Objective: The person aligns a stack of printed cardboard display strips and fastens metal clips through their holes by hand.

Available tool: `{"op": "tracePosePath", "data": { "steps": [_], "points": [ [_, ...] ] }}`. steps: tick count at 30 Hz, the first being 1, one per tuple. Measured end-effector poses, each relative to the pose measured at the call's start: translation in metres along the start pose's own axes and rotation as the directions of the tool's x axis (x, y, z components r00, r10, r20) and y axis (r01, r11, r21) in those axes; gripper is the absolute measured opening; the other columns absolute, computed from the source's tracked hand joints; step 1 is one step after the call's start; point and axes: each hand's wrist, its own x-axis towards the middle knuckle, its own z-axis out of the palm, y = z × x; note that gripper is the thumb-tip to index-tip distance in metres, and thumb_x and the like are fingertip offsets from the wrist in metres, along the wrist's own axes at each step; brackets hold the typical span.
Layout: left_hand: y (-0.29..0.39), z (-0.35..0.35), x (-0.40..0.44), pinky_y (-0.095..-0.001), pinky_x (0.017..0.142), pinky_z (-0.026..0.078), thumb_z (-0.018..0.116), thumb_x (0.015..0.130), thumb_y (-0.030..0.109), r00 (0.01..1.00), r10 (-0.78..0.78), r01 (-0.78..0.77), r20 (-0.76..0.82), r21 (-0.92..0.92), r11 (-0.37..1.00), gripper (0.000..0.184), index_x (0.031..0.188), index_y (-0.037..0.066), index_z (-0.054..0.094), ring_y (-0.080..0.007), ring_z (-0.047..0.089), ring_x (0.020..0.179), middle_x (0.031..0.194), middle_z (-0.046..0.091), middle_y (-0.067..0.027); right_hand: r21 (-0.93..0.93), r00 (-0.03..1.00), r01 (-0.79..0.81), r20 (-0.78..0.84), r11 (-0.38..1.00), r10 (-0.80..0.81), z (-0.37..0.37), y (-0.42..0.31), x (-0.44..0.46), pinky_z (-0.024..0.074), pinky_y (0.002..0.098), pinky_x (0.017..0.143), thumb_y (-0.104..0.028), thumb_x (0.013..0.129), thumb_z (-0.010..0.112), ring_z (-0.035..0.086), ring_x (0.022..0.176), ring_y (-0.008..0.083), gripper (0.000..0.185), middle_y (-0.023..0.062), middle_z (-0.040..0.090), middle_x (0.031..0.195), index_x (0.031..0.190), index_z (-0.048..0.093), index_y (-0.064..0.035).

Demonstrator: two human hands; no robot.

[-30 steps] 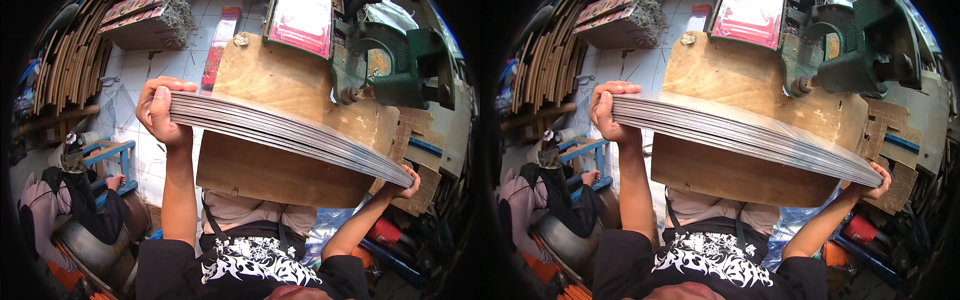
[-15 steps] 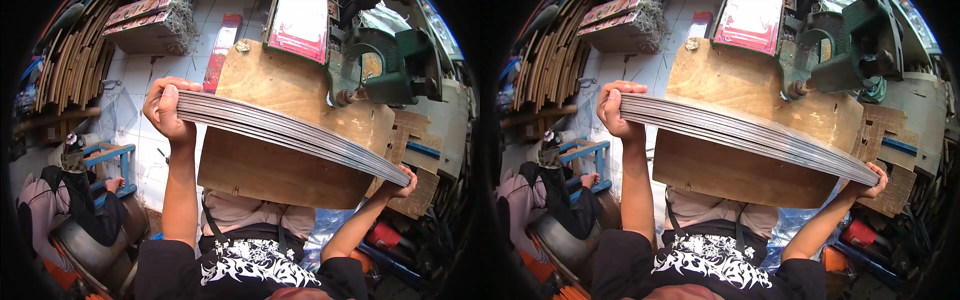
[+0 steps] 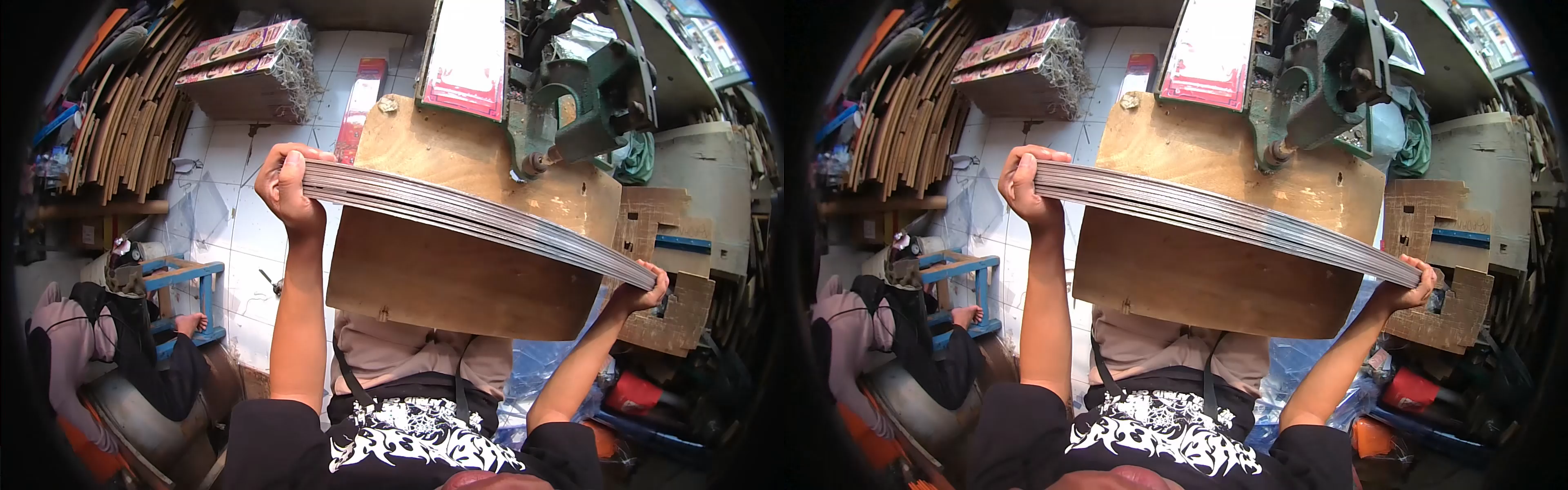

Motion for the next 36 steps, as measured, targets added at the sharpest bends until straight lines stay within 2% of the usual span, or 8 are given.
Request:
{"op": "tracePosePath", "data": {
  "steps": [3, 5, 6, 8, 11, 20, 29, 36],
  "points": [
    [0.0, 0.0, 0.0, -0.031, 0.064, 0.05, 0.044, 0.087, 0.019, 1.0, 0.023, -0.024, 0.011, 0.016, 1.0, 0.025, 0.078, -0.002, 0.055, -0.0211, 0.062, 0.065, 0.068, 0.061, -0.0147, -0.001, 0.999, 0.024, 0.025, 1.0, -0.024, 0.003, -0.004, 0.0, 0.055, 0.0338, 0.062, -0.02, 0.086, 0.049, 0.059, 0.065, 0.0218, 0.021, 0.0098, 0.054, 0.072, 0.077, 0.053, -0.0015],
    [0.001, 0.0, 0.0, -0.0313, 0.064, 0.051, 0.046, 0.087, 0.02, 1.0, -0.009, 0.009, 0.001, -0.03, 0.999, 0.026, 0.077, -0.002, 0.055, -0.0202, 0.06, 0.063, 0.068, 0.06, -0.014, 0.007, 1.0, 0.014, -0.027, 1.0, -0.014, 0.006, -0.006, -0.002, 0.0552, 0.0338, 0.062, -0.017, 0.085, 0.05, 0.058, 0.063, 0.0211, 0.019, 0.0092, 0.054, 0.072, 0.077, 0.053, -0.0004],
    [0.002, 0.001, 0.0, -0.0302, 0.064, 0.05, 0.046, 0.088, 0.017, 1.0, -0.004, 0.005, 0.003, -0.048, 0.999, 0.024, 0.077, -0.003, 0.055, -0.0192, 0.061, 0.064, 0.068, 0.06, -0.0131, -0.022, 0.997, 0.072, -0.012, 0.997, -0.072, 0.003, -0.002, -0.001, 0.0551, 0.0336, 0.061, -0.015, 0.084, 0.05, 0.058, 0.062, 0.0205, 0.018, 0.009, 0.054, 0.073, 0.076, 0.052, 0.0],
    [0.003, 0.002, -0.001, -0.0293, 0.064, 0.05, 0.047, 0.088, 0.014, 1.0, 0.0, 0.001, 0.006, -0.081, 0.997, 0.022, 0.077, -0.003, 0.055, -0.0185, 0.061, 0.065, 0.068, 0.06, -0.0122, 0.022, 1.0, 0.007, 0.007, 1.0, -0.008, 0.003, -0.005, -0.002, 0.054, 0.034, 0.062, -0.016, 0.085, 0.049, 0.058, 0.063, 0.0206, 0.018, 0.0096, 0.055, 0.073, 0.077, 0.052, -0.0006],
    [0.0, 0.0, -0.001, -0.0302, 0.065, 0.05, 0.046, 0.089, 0.016, 1.0, 0.022, -0.021, 0.016, -0.051, 0.998, 0.023, 0.079, -0.002, 0.055, -0.0194, 0.061, 0.065, 0.07, 0.061, -0.0132, 0.003, 0.997, 0.015, 0.071, 1.0, -0.015, -0.002, -0.004, -0.001, 0.0543, 0.0354, 0.063, -0.017, 0.085, 0.049, 0.058, 0.064, 0.0208, 0.017, 0.0094, 0.056, 0.071, 0.08, 0.052, -0.0018],
    [0.001, -0.001, -0.001, -0.0303, 0.066, 0.049, 0.044, 0.092, 0.018, 0.999, 0.032, -0.032, 0.029, -0.004, 0.999, 0.026, 0.078, -0.001, 0.054, -0.0189, 0.06, 0.066, 0.07, 0.059, -0.0115, -0.022, 1.0, 0.017, 0.022, 1.0, -0.017, 0.005, -0.015, -0.008, 0.0497, 0.0348, 0.065, -0.019, 0.085, 0.05, 0.058, 0.06, 0.0213, 0.019, 0.0103, 0.056, 0.067, 0.075, 0.052, -0.0032],
    [0.002, -0.003, -0.002, -0.0316, 0.067, 0.049, 0.045, 0.091, 0.02, 0.999, 0.031, -0.032, 0.037, 0.011, 0.999, 0.026, 0.078, 0.0, 0.054, -0.0192, 0.06, 0.068, 0.071, 0.058, -0.0107, 0.083, 1.0, -0.003, 0.031, 0.997, 0.001, -0.001, -0.008, -0.006, 0.0534, 0.0361, 0.062, -0.012, 0.088, 0.049, 0.058, 0.06, 0.0193, 0.014, 0.0092, 0.055, 0.07, 0.079, 0.051, -0.0018],
    [0.002, 0.001, -0.001, -0.0304, 0.065, 0.049, 0.045, 0.091, 0.019, 0.999, 0.049, -0.049, 0.025, 0.008, 0.999, 0.026, 0.077, -0.001, 0.055, -0.0182, 0.06, 0.064, 0.068, 0.06, -0.0117, 0.01, 1.0, -0.008, 0.027, 1.0, 0.008, 0.001, -0.011, -0.007, 0.0504, 0.0349, 0.064, -0.018, 0.087, 0.05, 0.058, 0.061, 0.0211, 0.017, 0.0092, 0.055, 0.069, 0.079, 0.052, -0.0032]
  ]
}}
